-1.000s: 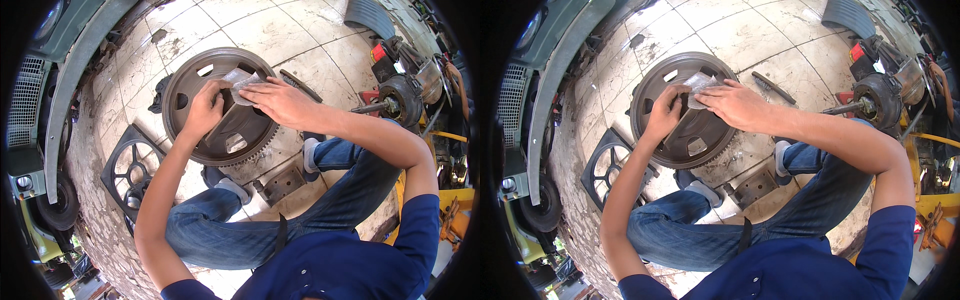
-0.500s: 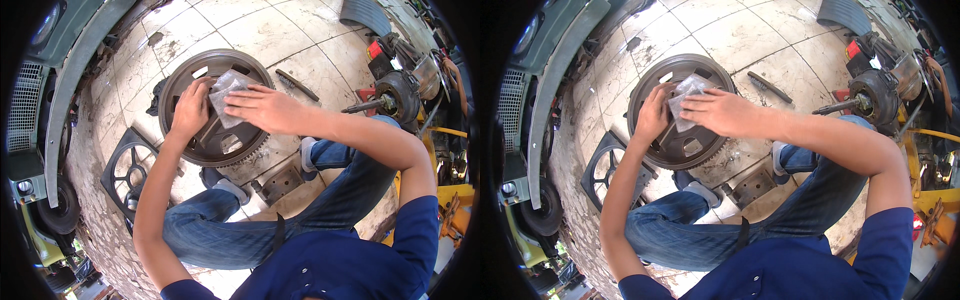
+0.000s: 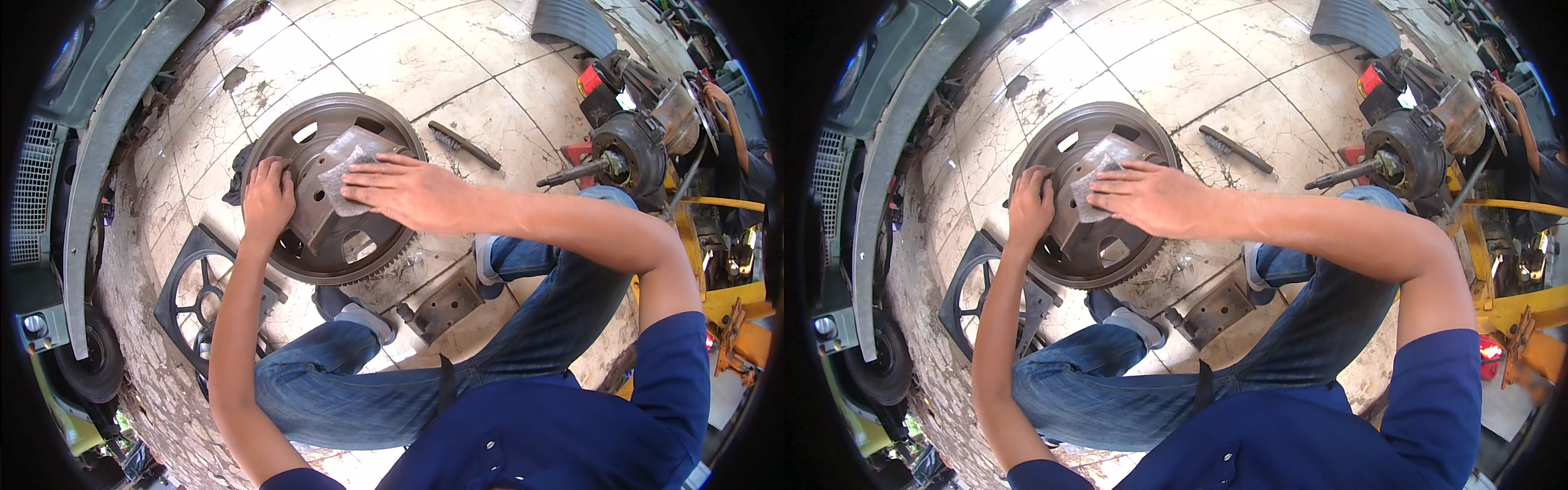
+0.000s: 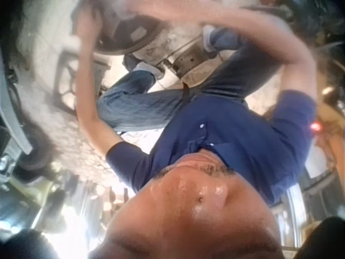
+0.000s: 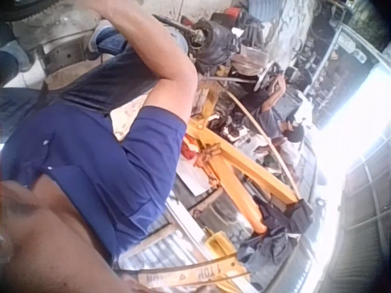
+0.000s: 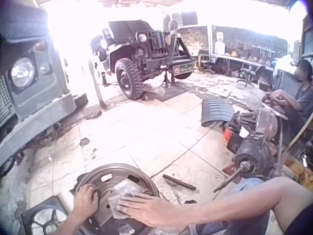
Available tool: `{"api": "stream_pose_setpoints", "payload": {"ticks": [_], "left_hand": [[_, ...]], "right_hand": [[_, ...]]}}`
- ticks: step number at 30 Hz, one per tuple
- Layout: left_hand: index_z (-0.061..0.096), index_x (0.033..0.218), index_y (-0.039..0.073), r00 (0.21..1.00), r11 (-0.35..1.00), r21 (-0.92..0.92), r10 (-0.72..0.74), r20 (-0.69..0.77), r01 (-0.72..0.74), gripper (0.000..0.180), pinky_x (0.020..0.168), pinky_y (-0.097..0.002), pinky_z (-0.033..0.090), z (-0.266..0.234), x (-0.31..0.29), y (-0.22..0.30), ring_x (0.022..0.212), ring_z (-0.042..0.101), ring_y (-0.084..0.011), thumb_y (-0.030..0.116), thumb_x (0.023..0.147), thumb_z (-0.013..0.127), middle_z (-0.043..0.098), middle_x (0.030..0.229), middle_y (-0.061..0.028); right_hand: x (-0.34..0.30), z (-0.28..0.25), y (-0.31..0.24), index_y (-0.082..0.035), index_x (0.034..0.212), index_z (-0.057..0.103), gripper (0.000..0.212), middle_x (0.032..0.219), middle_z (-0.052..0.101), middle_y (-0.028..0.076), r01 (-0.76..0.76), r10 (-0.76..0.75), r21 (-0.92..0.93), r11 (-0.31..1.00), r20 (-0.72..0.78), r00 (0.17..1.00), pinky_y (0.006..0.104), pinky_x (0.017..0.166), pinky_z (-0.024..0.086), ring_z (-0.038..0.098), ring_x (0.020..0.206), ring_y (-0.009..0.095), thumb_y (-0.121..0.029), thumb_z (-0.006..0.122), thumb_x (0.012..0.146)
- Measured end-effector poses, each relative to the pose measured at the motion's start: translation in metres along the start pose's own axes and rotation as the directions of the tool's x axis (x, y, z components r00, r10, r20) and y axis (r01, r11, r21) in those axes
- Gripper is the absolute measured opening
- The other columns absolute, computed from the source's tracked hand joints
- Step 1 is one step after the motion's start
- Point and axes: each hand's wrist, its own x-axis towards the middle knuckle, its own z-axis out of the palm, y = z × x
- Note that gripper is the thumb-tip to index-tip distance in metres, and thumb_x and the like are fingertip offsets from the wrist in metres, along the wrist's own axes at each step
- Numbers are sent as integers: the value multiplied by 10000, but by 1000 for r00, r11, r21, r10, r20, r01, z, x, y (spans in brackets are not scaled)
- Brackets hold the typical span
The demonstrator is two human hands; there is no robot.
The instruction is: The person sits on the floor and uses a metal file to scrape and smooth the surface of a circular metal car part. They then switch to a piece of sandpaper to further smooth the surface, focusing on the edges and flat areas.
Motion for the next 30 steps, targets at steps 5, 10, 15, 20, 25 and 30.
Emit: {"api": "stream_pose_setpoints", "payload": {"ticks": [5, 10, 15, 20, 25, 30], "left_hand": [[648, 1125, 78, 1000, 1000, -2, 7, -8, -7, 208, 918, -453, 497, 0, -1, -2, 1126, 599, -311, 145, 947, 562, 630, 1204, -82], [648, 1129, 85, 1000, 1000, 2, 12, -9, -12, 212, 925, -452, 492, -1, 0, -1, 1127, 597, -310, 144, 946, 560, 630, 1210, -76], [655, 1125, 89, 1000, 1000, 4, 7, -21, -7, 210, 932, -444, 484, 1, 0, -3, 1131, 595, -305, 144, 948, 555, 631, 1215, -75], [658, 1116, 79, 998, 999, 13, 43, -37, -43, 209, 939, -444, 480, 3, 0, -9, 1124, 594, -315, 126, 936, 564, 631, 1199, -85], [659, 1102, 82, 996, 998, -4, 63, -64, -63, 200, 927, -443, 485, 9, 0, -6, 1113, 598, -323, 129, 928, 571, 631, 1191, -91], [658, 1107, 90, 997, 999, 4, 51, -54, -51, 201, 924, -447, 490, 4, 1, -6, 1113, 599, -313, 151, 938, 569, 631, 1191, -86]], "right_hand": [[0, 2, 5, -122, 1421, 543, 426, 1420, 583, 72, -173, 181, -136, 976, 46, 982, 440, 1169, 367, 537, 1326, 232, -224, 549, 1007], [2, -1, 11, -127, 1427, 536, 441, 1432, 573, 70, -153, 159, -97, 983, 54, 986, 433, 1161, 377, 545, 1316, 220, -217, 562, 997], [1, -2, 8, -118, 1453, 496, 462, 1437, 566, 92, -74, 77, -80, 994, 43, 996, 430, 1150, 389, 535, 1326, 245, -226, 541, 1007], [0, 11, 7, -112, 1451, 498, 459, 1430, 570, 108, -187, 188, -118, 975, -10, 982, 433, 1150, 386, 549, 1310, 263, -220, 536, 1006], [-4, 4, 18, -108, 1459, 489, 462, 1437, 567, 92, -195, 198, -97, 976, 25, 980, 446, 1138, 395, 527, 1333, 250, -210, 528, 1010], [-1, 6, 10, -126, 1462, 493, 453, 1458, 553, 65, -16, 16, -175, 984, 0, 1000, 437, 1162, 390, 502, 1367, 213, -229, 509, 1021]]}}
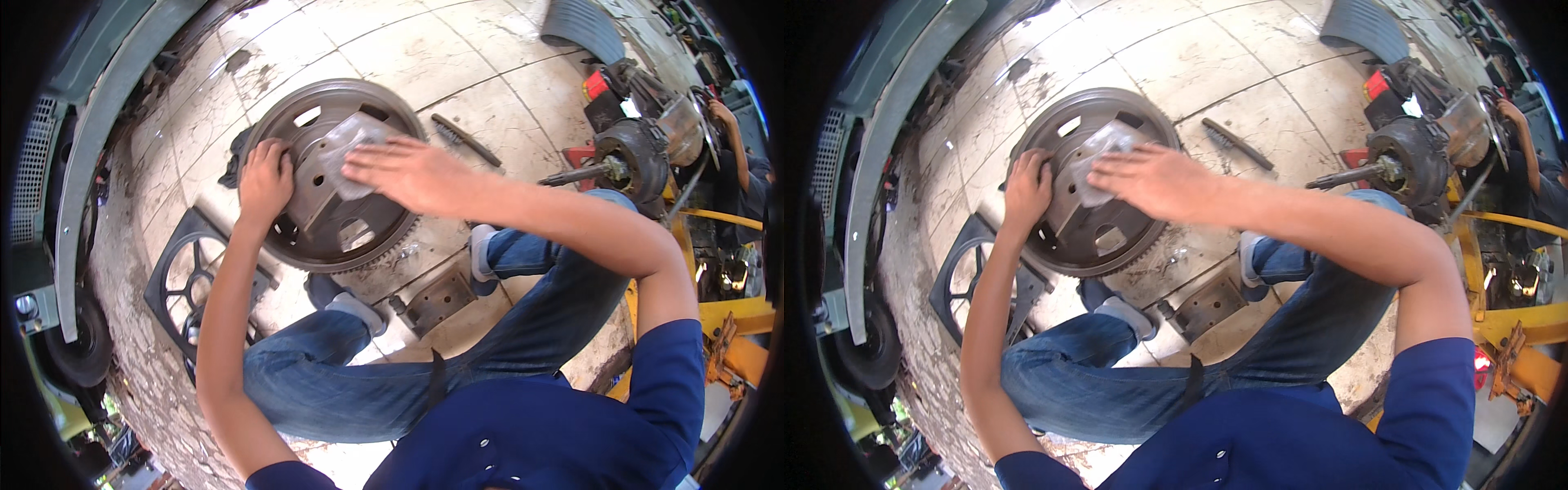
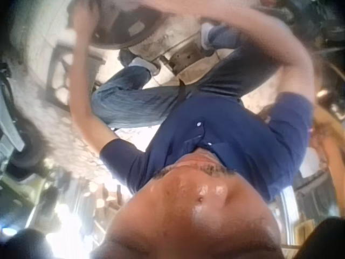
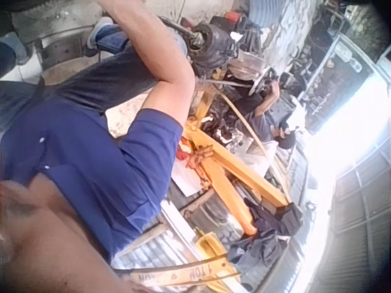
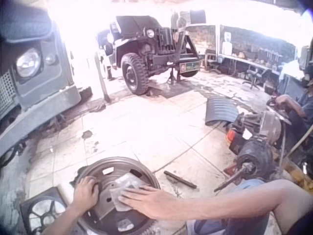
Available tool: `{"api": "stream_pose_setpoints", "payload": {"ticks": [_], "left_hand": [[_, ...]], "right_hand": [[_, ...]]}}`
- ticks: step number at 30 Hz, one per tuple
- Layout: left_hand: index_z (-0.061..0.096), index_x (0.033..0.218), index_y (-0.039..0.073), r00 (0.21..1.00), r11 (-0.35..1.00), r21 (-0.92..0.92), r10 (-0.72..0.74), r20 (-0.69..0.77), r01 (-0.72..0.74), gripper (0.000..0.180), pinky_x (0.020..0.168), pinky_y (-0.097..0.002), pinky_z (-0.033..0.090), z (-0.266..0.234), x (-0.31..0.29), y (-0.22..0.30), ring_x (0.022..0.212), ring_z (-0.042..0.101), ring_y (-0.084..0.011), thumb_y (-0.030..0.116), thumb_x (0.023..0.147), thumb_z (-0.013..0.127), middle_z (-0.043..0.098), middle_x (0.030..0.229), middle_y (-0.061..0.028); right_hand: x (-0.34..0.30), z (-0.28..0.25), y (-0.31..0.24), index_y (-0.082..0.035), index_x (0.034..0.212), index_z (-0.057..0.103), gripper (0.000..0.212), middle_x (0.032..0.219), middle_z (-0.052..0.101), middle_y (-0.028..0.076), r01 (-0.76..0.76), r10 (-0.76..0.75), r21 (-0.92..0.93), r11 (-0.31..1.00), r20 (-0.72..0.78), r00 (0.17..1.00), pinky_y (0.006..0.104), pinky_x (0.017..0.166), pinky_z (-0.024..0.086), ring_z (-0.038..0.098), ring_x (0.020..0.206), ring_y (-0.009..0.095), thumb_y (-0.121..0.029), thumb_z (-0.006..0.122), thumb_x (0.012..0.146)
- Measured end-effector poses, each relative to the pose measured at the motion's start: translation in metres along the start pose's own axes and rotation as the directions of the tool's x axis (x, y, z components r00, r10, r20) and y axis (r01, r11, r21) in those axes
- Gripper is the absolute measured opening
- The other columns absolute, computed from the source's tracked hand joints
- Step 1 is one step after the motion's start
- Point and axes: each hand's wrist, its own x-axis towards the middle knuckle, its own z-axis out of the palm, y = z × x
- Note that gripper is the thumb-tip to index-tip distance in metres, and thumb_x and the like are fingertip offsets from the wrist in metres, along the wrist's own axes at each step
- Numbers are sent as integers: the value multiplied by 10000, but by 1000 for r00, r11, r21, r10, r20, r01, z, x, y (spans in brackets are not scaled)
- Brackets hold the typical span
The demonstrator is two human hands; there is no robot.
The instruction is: The person sits on the floor and uses a metal file to scrape and smooth the surface of a circular metal car part. They then switch to a piece of sandpaper to further smooth the surface, focusing on the edges and flat areas.
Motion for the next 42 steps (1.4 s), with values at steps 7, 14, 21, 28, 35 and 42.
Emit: {"api": "stream_pose_setpoints", "payload": {"ticks": [7, 14, 21, 28, 35, 42], "left_hand": [[661, 1107, 95, 999, 999, -7, -44, 20, 44, 202, 935, -443, 483, -1, -5, -1, 1121, 594, -296, 161, 942, 565, 624, 1200, -66], [660, 1111, 97, 998, 999, -4, -47, 33, 47, 205, 928, -443, 484, -1, -4, 2, 1115, 595, -295, 163, 941, 566, 622, 1197, -66], [661, 1106, 100, 999, 999, 4, -37, 11, 37, 198, 920, -447, 489, -1, -4, 0, 1109, 599, -291, 162, 943, 568, 623, 1187, -63], [661, 1102, 93, 999, 999, -4, -36, 18, 36, 192, 915, -442, 491, -1, -4, 1, 1107, 601, -291, 150, 942, 571, 625, 1187, -60], [657, 1103, 91, 1000, 1000, 1, -18, 10, 18, 192, 919, -448, 487, -1, -4, 2, 1103, 600, -301, 146, 941, 569, 628, 1188, -64], [656, 1105, 89, 999, 1000, -11, -27, 20, 27, 196, 927, -445, 486, -2, 1, 2, 1113, 597, -299, 146, 941, 567, 627, 1194, -67]], "right_hand": [[4, -8, -9, -60, 1389, 560, 406, 1394, 602, 112, 12, -11, 80, 997, -8, 1000, 417, 1135, 405, 555, 1308, 256, -173, 519, 1002], [2, -8, -11, -88, 1410, 542, 424, 1418, 588, 67, -21, 21, 18, 1000, 18, 1000, 425, 1131, 401, 524, 1342, 222, -194, 528, 1000], [6, -12, -8, -76, 1400, 548, 411, 1414, 587, 101, -101, 100, 20, 995, 70, 993, 438, 1139, 400, 531, 1336, 238, -192, 507, 1009], [5, -15, 4, -69, 1388, 560, 394, 1413, 591, 94, -143, 137, 30, 989, 147, 980, 431, 1135, 419, 548, 1323, 223, -220, 477, 1033], [2, -13, -1, -112, 1431, 525, 407, 1465, 546, 69, -148, 152, -35, 988, 186, 971, 464, 1163, 392, 523, 1350, 203, -223, 432, 1051], [7, -7, -2, -69, 1434, 513, 426, 1443, 563, 100, -149, 168, -118, 982, 167, 972, 442, 1144, 419, 537, 1337, 218, -195, 486, 1028]]}}
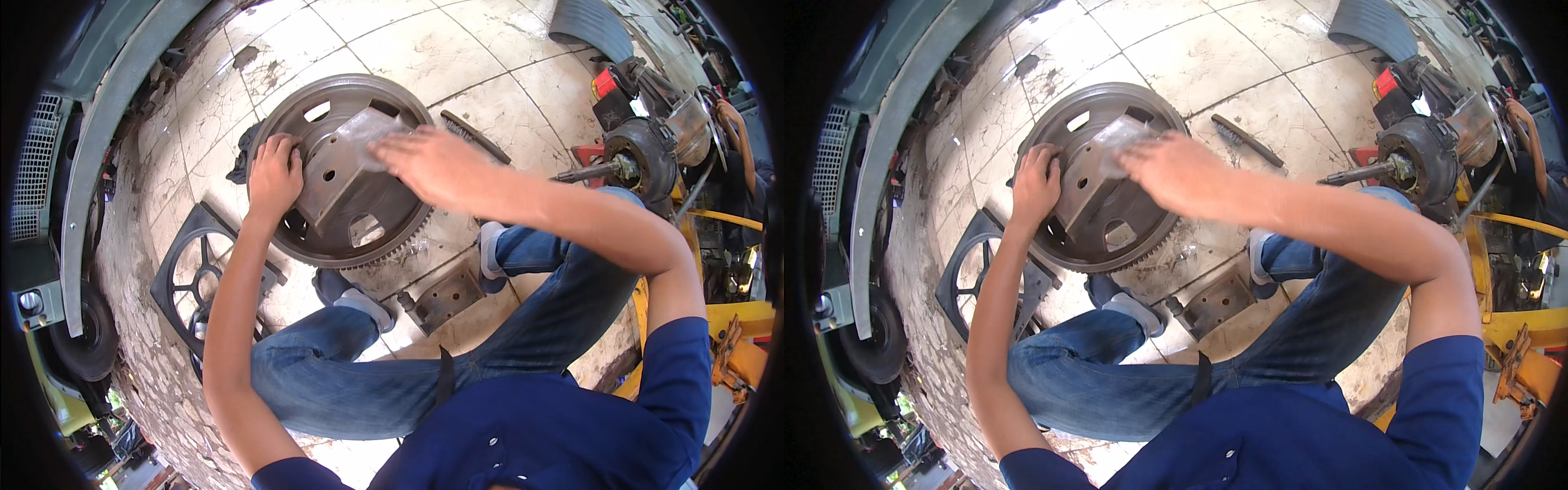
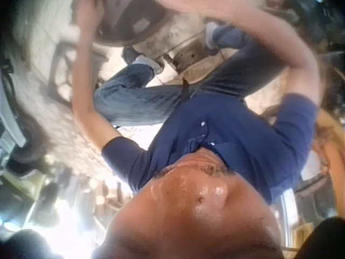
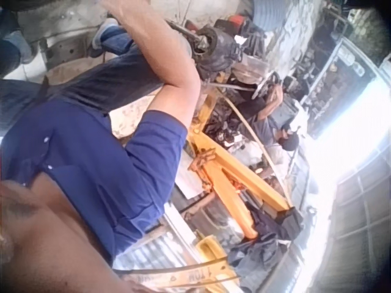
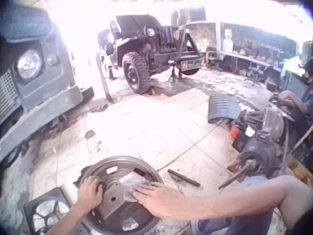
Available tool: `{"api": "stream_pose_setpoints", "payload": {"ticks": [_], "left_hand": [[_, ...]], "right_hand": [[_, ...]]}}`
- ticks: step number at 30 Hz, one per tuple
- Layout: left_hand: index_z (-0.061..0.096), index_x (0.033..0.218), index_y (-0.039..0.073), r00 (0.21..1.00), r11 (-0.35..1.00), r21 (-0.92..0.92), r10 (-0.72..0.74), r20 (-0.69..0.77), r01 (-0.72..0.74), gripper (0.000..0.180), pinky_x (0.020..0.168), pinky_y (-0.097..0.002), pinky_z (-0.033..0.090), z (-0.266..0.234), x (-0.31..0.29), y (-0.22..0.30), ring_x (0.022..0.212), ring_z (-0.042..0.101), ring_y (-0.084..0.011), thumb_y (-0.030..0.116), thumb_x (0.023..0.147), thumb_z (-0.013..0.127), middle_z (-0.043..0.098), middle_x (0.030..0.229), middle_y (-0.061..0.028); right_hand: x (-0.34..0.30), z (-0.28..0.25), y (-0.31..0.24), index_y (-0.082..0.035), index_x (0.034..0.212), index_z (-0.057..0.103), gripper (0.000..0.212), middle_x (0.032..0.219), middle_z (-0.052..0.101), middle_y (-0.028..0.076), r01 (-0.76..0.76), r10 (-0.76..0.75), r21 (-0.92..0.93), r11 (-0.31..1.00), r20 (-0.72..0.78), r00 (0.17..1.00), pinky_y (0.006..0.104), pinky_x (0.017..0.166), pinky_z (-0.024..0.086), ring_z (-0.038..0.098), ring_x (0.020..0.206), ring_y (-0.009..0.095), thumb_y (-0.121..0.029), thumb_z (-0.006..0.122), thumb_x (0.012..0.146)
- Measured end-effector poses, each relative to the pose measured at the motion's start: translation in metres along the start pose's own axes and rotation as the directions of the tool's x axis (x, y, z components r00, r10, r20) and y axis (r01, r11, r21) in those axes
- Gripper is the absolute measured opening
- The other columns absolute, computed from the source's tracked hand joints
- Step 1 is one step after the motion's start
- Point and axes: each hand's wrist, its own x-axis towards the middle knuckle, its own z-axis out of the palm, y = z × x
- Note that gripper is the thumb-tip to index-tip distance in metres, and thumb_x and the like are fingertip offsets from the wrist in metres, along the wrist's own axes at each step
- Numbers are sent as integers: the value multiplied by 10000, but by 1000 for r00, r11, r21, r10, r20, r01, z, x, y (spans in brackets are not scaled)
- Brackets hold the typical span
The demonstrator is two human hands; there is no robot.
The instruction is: The person sits on the floor and uses a metal file to scrape and smooth the surface of a circular metal car part. They then switch to a piece of sandpaper to further smooth the surface, focusing on the edges and flat areas.
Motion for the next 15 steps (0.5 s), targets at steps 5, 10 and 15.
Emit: {"api": "stream_pose_setpoints", "payload": {"ticks": [5, 10, 15], "left_hand": [[655, 1109, 86, 1000, 1000, 6, -3, 3, 3, 200, 933, -446, 484, 0, -2, 0, 1113, 597, -303, 145, 940, 565, 629, 1190, -75], [654, 1116, 80, 1000, 1000, 2, 14, 5, -14, 207, 942, -447, 481, 0, -4, -4, 1115, 595, -315, 144, 940, 566, 627, 1200, -88], [653, 1125, 79, 1000, 1000, 3, 3, 10, -3, 215, 948, -445, 477, 1, -4, -1, 1121, 591, -327, 127, 936, 563, 626, 1204, -99]], "right_hand": [[-2, -4, 4, -25, 1421, 516, 444, 1391, 596, 149, -31, 37, 134, 990, -38, 999, 409, 1112, 444, 569, 1297, 254, -151, 525, 995], [-5, -3, -3, 29, 1382, 528, 457, 1339, 612, 221, 130, -89, 212, 969, -192, 977, 437, 1101, 441, 587, 1268, 308, -98, 501, 944], [-11, 10, -7, -16, 1390, 538, 431, 1422, 561, 188, 183, -146, 143, 973, -240, 960, 425, 1140, 400, 517, 1355, 273, -130, 485, 978]]}}
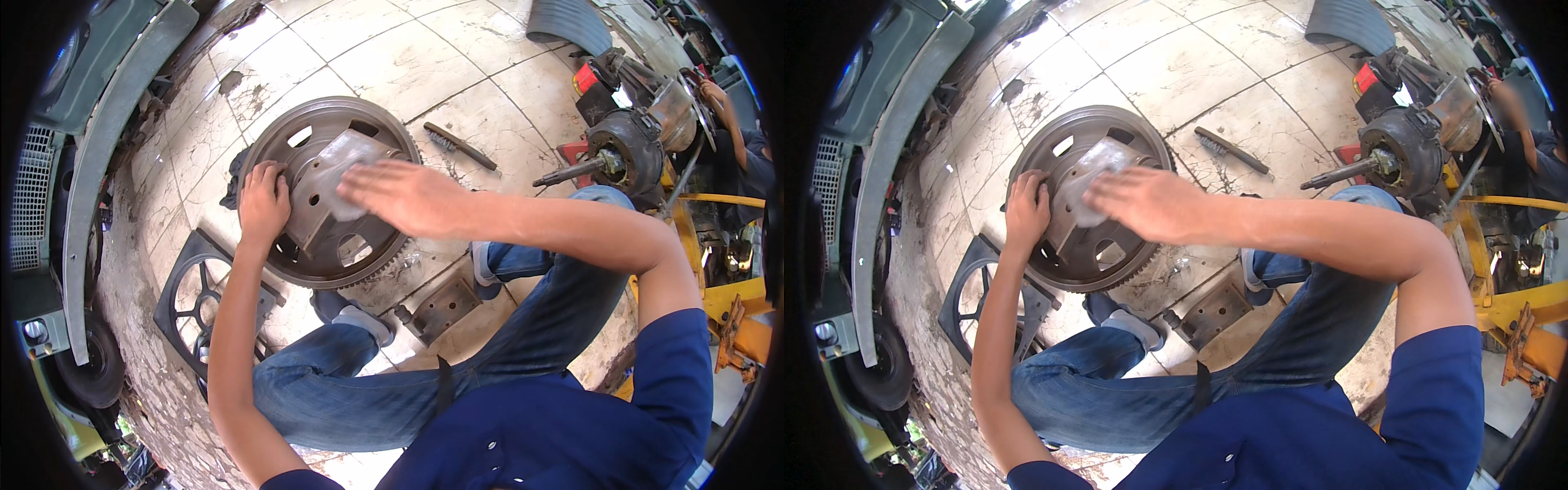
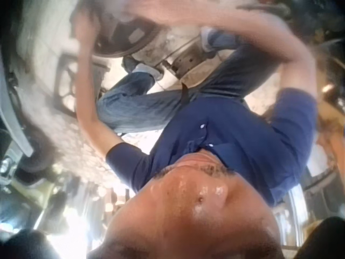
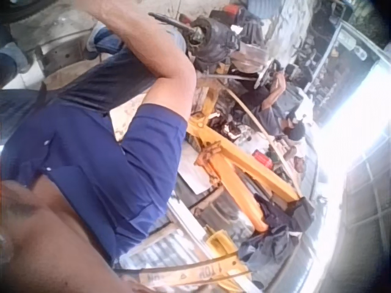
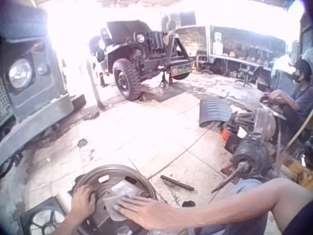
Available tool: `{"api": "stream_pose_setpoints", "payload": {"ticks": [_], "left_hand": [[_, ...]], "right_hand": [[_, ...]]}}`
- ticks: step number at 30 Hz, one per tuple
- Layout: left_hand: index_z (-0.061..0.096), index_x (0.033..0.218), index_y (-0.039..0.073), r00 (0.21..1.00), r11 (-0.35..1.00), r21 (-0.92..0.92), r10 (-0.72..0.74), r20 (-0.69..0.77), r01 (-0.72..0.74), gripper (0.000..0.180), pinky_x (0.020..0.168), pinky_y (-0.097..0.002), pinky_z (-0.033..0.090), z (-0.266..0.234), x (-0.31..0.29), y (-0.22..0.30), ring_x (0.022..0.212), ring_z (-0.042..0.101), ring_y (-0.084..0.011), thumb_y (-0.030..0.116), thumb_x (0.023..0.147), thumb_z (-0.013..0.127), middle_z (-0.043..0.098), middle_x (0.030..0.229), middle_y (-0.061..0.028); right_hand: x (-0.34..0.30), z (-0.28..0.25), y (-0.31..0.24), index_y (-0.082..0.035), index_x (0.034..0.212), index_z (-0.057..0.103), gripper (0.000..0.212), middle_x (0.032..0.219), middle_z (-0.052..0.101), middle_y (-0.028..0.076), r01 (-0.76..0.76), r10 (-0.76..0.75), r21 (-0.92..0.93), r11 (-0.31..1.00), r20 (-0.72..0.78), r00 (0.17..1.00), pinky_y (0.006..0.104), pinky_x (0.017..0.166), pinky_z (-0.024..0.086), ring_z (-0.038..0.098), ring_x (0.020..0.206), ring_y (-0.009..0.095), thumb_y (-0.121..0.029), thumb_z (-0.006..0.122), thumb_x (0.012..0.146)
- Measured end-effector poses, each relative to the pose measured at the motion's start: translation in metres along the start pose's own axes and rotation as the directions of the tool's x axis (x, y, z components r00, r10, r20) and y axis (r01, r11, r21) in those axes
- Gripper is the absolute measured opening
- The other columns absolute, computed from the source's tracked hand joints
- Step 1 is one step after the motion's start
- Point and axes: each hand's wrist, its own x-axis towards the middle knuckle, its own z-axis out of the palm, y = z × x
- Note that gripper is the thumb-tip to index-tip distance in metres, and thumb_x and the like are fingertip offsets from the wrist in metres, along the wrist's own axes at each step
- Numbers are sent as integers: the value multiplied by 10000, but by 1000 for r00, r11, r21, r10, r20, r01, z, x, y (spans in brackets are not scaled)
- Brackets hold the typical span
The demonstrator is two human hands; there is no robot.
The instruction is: The person sits on the floor and uses a metal file to scrape and smooth the surface of a circular metal car part. They then switch to a piece of sandpaper to further smooth the surface, focusing on the edges and flat areas.
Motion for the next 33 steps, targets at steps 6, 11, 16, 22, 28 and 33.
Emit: {"api": "stream_pose_setpoints", "payload": {"ticks": [6, 11, 16, 22, 28, 33], "left_hand": [[654, 1128, 76, 1000, 1000, -9, 3, 11, -3, 218, 956, -442, 474, -2, 2, 0, 1132, 585, -328, 113, 936, 559, 625, 1210, -102], [652, 1116, 68, 1000, 1000, -15, 10, 12, -10, 208, 957, -439, 475, 0, 3, -1, 1132, 585, -331, 104, 934, 559, 624, 1210, -105], [650, 1107, 66, 1000, 1000, -10, 9, -1, -9, 202, 952, -444, 472, -2, 0, -3, 1135, 582, -329, 100, 930, 559, 621, 1211, -106], [643, 1106, 65, 1000, 1000, -16, 12, -7, -12, 200, 941, -451, 468, 1, -1, -9, 1138, 580, -324, 95, 927, 560, 622, 1210, -100], [644, 1094, 63, 1000, 1000, -24, 14, -21, -15, 189, 932, -450, 477, 1, 2, 0, 1129, 585, -328, 111, 929, 566, 625, 1200, -103], [649, 1064, 70, 995, 999, 33, 43, -91, -41, 168, 901, -457, 498, 1, -2, -5, 1088, 601, -337, 136, 924, 582, 630, 1166, -109]], "right_hand": [[7, 1, -9, -31, 1380, 543, 421, 1465, 537, 136, -38, 39, -44, 998, 20, 999, 443, 1142, 387, 495, 1378, 247, -161, 483, 984], [12, -1, 16, -19, 1360, 559, 401, 1410, 577, 172, -60, 54, 39, 997, 125, 991, 458, 1143, 392, 526, 1346, 282, -188, 473, 1007], [13, -16, 2, -41, 1389, 539, 417, 1451, 539, 170, -46, 23, 143, 989, 158, 987, 487, 1159, 379, 486, 1381, 286, -260, 435, 1049], [14, -13, 5, -36, 1342, 571, 386, 1415, 571, 157, -102, 85, 117, 988, 138, 987, 457, 1092, 429, 514, 1352, 274, -236, 495, 1021], [9, -24, 29, -35, 1326, 589, 381, 1348, 622, 126, -238, 231, -6, 971, 262, 937, 433, 1025, 454, 591, 1239, 258, -201, 527, 988], [19, -21, 0, -112, 1411, 547, 426, 1420, 572, 91, -31, 28, 20, 999, 137, 990, 425, 1074, 443, 570, 1268, 261, -227, 531, 1001]]}}
